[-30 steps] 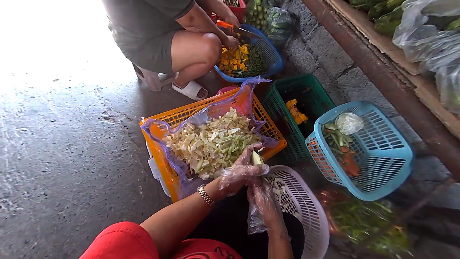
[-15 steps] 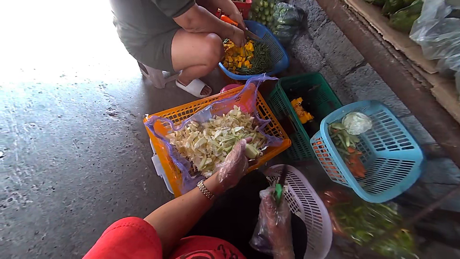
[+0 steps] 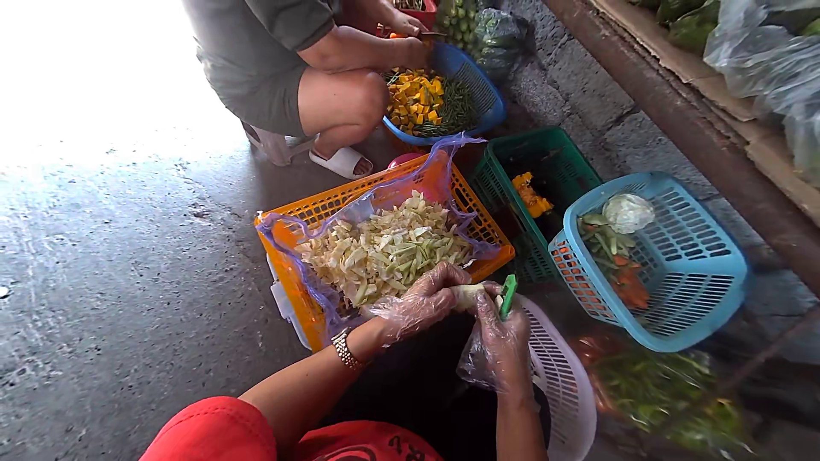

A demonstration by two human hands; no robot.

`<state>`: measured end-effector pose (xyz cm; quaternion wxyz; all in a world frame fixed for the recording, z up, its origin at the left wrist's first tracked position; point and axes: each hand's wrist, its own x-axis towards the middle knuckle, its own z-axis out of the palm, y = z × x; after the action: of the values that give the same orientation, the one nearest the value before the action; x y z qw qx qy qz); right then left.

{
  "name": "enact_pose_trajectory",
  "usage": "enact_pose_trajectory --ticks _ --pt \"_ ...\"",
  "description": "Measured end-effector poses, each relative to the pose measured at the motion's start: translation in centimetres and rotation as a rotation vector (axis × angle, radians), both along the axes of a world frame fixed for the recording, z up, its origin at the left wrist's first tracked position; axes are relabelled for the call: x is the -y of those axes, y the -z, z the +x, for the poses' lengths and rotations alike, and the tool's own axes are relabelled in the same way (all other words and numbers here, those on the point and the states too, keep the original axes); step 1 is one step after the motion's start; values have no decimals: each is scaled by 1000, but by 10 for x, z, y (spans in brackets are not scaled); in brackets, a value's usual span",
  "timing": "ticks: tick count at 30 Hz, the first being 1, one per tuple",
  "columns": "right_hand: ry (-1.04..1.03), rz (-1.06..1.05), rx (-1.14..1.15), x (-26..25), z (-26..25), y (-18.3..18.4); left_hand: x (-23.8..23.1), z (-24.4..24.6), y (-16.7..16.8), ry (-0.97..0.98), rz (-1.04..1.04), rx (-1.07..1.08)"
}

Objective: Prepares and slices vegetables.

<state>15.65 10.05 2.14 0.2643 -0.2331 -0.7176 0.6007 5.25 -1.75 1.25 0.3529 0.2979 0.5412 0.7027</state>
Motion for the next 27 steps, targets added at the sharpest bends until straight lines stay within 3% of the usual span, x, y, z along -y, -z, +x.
enact_pose_trajectory --ticks 3,5,7,10,14,20,27 --pt "-41 10 43 4 -10 -7 9 -7 -11 16 -225 -246" --pt "-73 2 64 6 -16 -12 11 -10 -4 -28 -203 -412" --pt "-74 -12 85 9 -25 -16 13 -11 3 -64 -105 -422" --pt "-106 34 83 15 -36 -10 15 -8 6 -169 -65 -188" --pt "-191 250 143 38 -26 4 14 -21 5 -457 -92 191" --pt "-181 465 216 66 -10 25 22 -28 -2 -470 1 425" --pt "-142 575 265 64 -11 25 21 -23 -2 -440 40 510"
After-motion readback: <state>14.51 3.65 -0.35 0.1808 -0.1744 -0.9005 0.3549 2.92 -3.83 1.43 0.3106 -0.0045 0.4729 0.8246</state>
